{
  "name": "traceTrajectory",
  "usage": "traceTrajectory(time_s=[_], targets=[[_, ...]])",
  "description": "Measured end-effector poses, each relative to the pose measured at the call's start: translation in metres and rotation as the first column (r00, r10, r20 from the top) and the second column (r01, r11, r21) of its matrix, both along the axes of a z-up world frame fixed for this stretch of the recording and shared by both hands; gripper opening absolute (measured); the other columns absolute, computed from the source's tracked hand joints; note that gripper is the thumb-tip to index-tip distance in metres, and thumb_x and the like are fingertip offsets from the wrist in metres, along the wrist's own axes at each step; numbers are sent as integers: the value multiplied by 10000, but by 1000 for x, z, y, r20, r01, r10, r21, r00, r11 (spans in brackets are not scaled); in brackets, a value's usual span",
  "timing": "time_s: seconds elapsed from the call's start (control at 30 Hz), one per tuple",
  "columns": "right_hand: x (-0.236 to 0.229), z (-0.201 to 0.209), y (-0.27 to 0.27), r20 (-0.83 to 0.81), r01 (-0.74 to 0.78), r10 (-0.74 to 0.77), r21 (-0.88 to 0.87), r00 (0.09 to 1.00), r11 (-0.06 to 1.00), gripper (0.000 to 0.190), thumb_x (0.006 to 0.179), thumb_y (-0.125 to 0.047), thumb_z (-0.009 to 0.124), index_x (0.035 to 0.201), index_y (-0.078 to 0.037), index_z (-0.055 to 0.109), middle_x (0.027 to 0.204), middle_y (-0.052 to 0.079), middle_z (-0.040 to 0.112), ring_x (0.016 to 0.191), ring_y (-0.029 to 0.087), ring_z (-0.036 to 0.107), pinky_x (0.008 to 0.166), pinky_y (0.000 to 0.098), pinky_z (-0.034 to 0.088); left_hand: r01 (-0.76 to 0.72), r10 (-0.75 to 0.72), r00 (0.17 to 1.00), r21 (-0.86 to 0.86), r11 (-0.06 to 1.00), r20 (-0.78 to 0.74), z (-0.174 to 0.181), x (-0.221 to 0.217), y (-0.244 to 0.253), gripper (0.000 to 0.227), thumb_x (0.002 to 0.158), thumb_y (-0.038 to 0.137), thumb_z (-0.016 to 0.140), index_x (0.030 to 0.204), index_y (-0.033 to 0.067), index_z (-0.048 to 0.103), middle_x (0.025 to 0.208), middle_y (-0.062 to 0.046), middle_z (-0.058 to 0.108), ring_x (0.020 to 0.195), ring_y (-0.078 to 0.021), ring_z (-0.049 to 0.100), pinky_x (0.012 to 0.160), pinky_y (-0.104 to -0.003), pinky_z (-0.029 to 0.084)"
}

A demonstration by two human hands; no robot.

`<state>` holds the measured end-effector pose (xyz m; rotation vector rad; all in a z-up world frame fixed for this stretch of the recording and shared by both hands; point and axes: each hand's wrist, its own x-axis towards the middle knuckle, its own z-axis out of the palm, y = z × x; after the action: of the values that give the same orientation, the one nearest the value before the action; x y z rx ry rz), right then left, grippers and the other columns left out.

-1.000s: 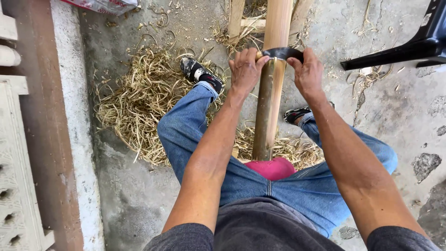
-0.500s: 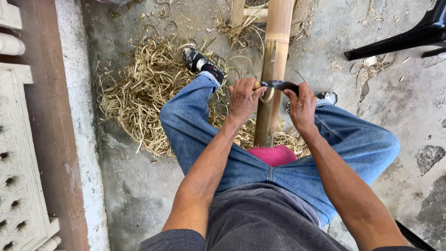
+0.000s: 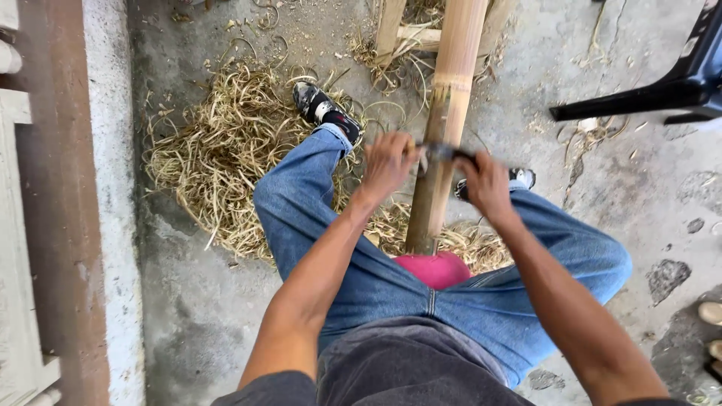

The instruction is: The person is using a curved blade to shave the outer layer off a bamboo pole.

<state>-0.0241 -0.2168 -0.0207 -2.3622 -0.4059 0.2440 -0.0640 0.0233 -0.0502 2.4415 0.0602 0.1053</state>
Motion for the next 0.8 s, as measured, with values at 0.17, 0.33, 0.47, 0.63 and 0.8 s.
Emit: traceTrajectory(time_s=[0.17,0.33,0.47,0.63,0.8], targets=[[137,-10,20,141,-19,21,-16,990,1000,343,1091,-299,704,955,-8,584,753,201,654,589,253,588,535,446,466,-109,112,988,35,993,-107,-24,136,0,266,981,437,613,1010,173,610,955,-7,602,883,-191,497,795,-414,351],[160,-1,29,-151,180,-184,-40,971,983,347,978,-337,757,946,-42,578,749,129,682,557,190,559,472,444,471,-214,205,976,153,965,72,-3,156,-5,329,939,477,637,996,155,604,954,-16,598,933,-193,506,774,-445,348],[132,0,17,14,152,-152,12,988,988,422,1034,-301,795,908,9,537,699,189,636,590,245,574,529,463,452,-183,186,981,58,982,-58,-9,129,-13,317,954,468,634,1052,167,606,973,-21,582,925,-206,508,788,-455,372],[91,-9,8,178,88,-88,12,980,996,476,1046,-312,813,874,17,514,689,240,593,617,381,559,585,506,436,-183,184,983,79,980,-4,9,89,-16,333,966,460,644,1048,142,594,978,-32,583,963,-233,515,796,-482,361],[50,-4,6,160,122,-123,18,979,992,462,1041,-301,795,885,24,505,717,268,567,676,473,558,605,521,427,-178,173,982,62,982,81,14,53,-20,345,930,462,683,1064,156,595,984,-19,583,965,-248,519,822,-477,360]])
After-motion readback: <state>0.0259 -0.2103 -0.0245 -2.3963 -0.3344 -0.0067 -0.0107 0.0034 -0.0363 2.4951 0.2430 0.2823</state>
